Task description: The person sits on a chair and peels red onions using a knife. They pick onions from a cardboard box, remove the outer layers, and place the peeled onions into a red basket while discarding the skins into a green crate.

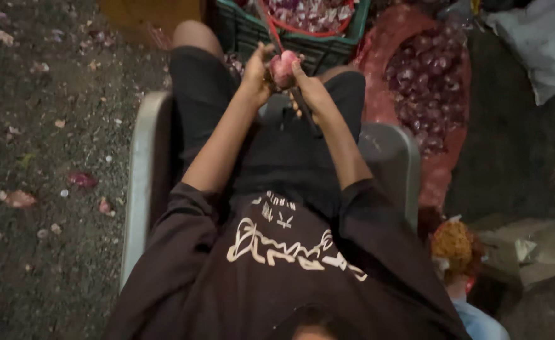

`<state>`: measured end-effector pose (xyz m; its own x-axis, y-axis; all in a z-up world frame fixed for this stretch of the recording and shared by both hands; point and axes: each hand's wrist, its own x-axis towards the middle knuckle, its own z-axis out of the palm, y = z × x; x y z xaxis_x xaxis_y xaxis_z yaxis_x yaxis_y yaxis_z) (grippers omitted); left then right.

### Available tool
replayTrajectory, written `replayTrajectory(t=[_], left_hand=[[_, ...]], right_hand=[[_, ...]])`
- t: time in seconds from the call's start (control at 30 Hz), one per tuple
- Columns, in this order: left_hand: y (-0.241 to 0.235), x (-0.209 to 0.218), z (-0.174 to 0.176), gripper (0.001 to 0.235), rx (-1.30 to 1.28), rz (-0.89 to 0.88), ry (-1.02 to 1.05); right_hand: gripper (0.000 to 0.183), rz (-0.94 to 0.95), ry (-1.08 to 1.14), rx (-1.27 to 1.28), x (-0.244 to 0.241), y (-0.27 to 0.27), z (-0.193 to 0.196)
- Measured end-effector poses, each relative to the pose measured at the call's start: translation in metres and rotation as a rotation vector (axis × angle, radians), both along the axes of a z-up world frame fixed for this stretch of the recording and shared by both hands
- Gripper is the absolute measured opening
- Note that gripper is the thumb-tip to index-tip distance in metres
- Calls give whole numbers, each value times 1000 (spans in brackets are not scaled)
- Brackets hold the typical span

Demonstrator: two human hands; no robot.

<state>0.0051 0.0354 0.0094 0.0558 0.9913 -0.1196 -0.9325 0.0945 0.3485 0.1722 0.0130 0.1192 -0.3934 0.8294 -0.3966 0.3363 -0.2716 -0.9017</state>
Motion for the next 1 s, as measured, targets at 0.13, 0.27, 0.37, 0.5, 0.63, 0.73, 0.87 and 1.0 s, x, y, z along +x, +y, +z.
replayTrajectory(t=[0.13, 0.27, 0.37, 0.5, 0.63, 0.73, 0.87, 1.0], left_hand=[[70, 4, -16, 26, -243, 219, 98], [106, 1, -3, 24, -236, 384, 193], [133, -20, 4, 23, -337, 384, 246], [191, -60, -2, 26, -234, 308, 37], [209, -74, -4, 30, -297, 111, -34], [208, -76, 7, 34, -158, 108, -3], [186, -91, 45, 42, -16, 76, -62], [164, -93, 63, 43, -53, 139, 65]], right_hand=[[69, -60, -36, 262, -15, 50, -4], [64, -119, -231, 702, -32, 68, 8], [63, -135, -162, 847, -44, 81, 18], [59, -164, -72, 712, -51, 138, 23], [74, -335, 59, 311, -51, 215, -25], [86, -399, 334, -181, -36, 263, -83], [62, -445, 529, -373, -39, 305, -148], [54, -550, 528, -386, -39, 322, -151]])
